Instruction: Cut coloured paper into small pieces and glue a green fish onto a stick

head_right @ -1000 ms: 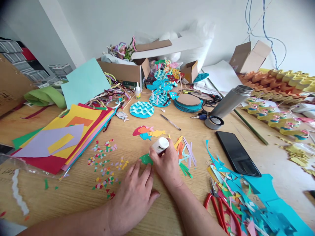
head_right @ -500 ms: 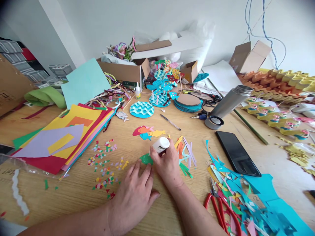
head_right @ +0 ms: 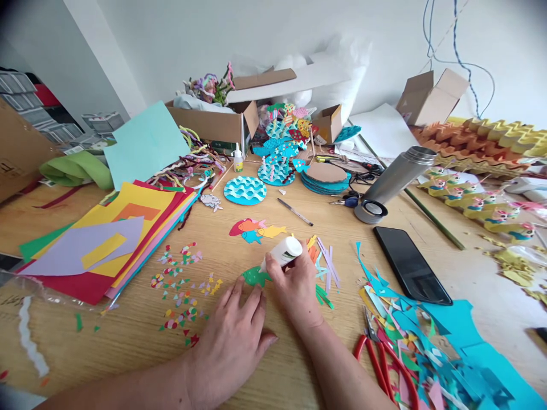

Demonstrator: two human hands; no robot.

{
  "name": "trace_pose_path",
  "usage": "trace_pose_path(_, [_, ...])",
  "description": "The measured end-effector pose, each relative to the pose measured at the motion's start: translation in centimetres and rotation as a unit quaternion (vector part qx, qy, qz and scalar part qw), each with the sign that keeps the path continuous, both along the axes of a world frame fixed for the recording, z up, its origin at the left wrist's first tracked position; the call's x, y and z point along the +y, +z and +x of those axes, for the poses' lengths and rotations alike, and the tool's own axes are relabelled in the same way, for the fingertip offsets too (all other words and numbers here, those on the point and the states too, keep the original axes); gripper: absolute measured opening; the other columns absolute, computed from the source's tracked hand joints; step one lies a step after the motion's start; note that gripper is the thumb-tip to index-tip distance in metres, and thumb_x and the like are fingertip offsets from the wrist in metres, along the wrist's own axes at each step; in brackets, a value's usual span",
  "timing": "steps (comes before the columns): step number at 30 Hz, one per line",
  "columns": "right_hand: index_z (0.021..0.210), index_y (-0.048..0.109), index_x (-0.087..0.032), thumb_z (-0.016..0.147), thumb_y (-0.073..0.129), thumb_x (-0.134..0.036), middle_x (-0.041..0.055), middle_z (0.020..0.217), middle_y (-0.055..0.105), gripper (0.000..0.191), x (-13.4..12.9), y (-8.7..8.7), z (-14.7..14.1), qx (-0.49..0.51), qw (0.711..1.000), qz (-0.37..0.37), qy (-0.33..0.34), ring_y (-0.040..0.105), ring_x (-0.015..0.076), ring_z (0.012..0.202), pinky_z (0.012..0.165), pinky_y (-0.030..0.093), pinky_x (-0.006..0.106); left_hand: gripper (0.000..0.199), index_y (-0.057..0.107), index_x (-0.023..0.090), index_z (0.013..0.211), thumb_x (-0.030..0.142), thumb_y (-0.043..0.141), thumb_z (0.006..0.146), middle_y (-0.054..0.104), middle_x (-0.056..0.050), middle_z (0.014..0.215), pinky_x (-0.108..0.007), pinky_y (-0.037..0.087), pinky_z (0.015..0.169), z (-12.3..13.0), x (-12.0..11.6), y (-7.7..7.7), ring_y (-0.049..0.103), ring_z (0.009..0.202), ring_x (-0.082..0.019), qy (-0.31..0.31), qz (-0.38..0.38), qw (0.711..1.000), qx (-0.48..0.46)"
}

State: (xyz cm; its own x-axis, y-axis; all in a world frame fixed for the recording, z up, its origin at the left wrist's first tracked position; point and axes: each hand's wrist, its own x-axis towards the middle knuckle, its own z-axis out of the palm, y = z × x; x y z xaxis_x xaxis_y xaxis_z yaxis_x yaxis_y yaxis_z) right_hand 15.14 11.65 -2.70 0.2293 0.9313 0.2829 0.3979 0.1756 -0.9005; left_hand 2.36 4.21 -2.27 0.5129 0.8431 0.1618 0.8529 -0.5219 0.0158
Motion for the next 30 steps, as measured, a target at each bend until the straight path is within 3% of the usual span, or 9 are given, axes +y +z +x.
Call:
trace_pose_path(8, [0.073,0.041,-0.024,0.074,0.062,-0.028,-0.0074,0.058,0.044,0.022,-0.35,0.07,0.30,-0.083,0.996,0.016,0.028,0.040,0.0100,0.046,0.042,0.035,0.023,0.051,0.064,0.010,0.111,0.050,0.057,0.081,0.061,-0.015,0.113,-0.047,0.041,0.098,0.07,0.10,0.13,0.051,0.116,-0.036,0.006,0.003,1.000,-0.002])
trace_pose_path(19, [0.075,0.041,-0.023,0.076,0.061,-0.025,-0.0057,0.067,0.042,0.020,-0.42,-0.45,0.39,-0.073,0.994,0.001,0.080,0.042,0.0111,0.054,0.047,0.034,0.024,0.052,0.064,0.009,0.112,0.050,0.057,0.081,0.062,-0.015,0.112,-0.047,0.041,0.099,0.09,0.13,0.25,0.051,0.117,-0.036,0.010,-0.008,1.000,-0.007])
trace_pose_path(30, [0.075,0.041,-0.023,0.075,0.061,-0.024,-0.0061,0.066,0.043,0.020,-0.47,-0.57,0.38,-0.093,0.993,-0.005,0.074,0.041,0.0107,0.054,0.048,0.032,0.024,0.053,0.063,0.009,0.114,0.051,0.057,0.081,0.062,-0.015,0.114,-0.048,0.041,0.099,0.07,0.17,0.38,0.051,0.117,-0.036,0.006,-0.008,1.000,-0.001])
